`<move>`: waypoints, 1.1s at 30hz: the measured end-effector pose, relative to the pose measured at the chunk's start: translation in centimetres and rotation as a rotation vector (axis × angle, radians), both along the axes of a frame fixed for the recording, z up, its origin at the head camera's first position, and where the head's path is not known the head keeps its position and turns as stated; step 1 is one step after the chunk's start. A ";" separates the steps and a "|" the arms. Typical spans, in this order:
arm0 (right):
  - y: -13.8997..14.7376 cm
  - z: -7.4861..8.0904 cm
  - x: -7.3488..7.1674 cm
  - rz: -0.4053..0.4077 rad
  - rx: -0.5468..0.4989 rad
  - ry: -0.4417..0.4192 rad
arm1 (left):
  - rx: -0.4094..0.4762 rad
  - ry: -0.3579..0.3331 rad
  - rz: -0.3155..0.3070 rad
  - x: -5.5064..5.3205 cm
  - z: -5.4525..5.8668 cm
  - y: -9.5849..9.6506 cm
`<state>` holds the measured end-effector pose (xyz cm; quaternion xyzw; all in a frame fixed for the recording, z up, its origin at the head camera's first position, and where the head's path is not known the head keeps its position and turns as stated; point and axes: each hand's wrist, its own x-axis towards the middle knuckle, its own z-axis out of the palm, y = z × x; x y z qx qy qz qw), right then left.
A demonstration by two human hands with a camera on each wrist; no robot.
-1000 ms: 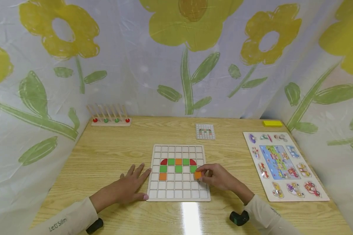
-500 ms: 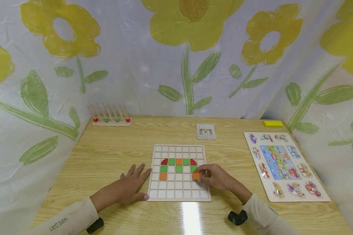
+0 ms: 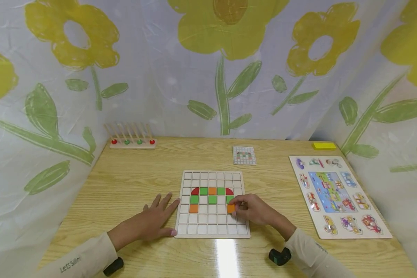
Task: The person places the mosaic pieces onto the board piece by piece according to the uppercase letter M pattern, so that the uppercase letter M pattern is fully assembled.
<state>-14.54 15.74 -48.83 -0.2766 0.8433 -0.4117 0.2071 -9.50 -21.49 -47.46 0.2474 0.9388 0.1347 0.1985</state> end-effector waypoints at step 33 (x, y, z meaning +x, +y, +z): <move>-0.3 -0.4 -0.4 -0.002 0.105 0.158 | 0.009 -0.004 -0.002 0.1 0.2 0.0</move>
